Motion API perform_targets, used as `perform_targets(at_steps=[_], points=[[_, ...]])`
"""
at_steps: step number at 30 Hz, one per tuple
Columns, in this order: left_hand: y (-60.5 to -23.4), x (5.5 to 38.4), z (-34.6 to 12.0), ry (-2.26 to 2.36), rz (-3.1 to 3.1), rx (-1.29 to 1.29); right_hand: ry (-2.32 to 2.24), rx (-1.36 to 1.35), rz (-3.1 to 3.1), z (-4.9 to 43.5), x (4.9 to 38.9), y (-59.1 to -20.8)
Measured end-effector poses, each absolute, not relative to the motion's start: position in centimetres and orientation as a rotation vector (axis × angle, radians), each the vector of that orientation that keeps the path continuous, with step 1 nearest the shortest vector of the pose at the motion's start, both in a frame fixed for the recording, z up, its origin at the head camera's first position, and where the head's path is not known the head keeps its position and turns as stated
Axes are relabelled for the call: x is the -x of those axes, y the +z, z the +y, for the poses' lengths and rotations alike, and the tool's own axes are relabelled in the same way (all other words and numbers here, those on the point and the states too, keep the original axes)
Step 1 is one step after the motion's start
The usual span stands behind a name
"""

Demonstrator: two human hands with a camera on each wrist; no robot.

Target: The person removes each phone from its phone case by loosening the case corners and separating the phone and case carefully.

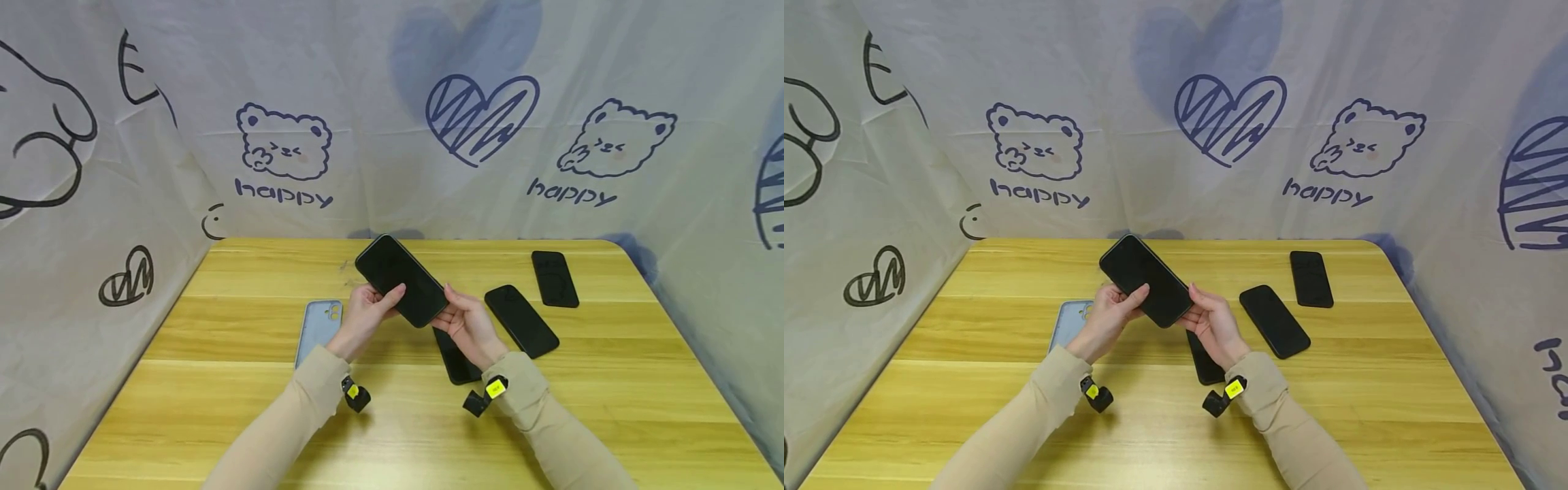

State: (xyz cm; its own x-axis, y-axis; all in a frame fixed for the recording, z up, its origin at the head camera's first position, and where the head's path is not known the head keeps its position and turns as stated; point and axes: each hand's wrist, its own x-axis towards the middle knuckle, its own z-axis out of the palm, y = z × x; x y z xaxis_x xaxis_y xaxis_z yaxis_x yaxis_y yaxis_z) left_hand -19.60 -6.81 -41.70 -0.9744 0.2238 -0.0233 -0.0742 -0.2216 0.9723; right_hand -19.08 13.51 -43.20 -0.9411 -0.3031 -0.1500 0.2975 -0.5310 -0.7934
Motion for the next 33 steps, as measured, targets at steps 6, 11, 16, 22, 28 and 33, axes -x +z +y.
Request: perform_targets(at_steps=[6,11,16,22,28,33], points=[[-41.9,19.6,-7.0,2.341,1.795,-0.173,-2.405,0.115,1.386,13.8,19.0,-42.7],[-41.8,19.6,-7.1,2.335,1.807,-0.206,-2.356,0.194,1.346,14.4,19.3,-42.5],[-41.7,19.6,-7.2,2.307,1.841,-0.232,-2.344,0.238,1.285,14.8,19.2,-42.4],[-41.8,19.7,-7.3,2.272,1.831,-0.264,-2.36,0.256,1.22,15.0,19.1,-42.7],[-41.9,19.8,-7.5,2.277,1.793,-0.279,-2.357,0.236,1.176,15.0,19.1,-42.9],[-42.0,19.8,-7.5,2.278,1.77,-0.272,-2.36,0.194,1.119,14.9,19.1,-43.0]])
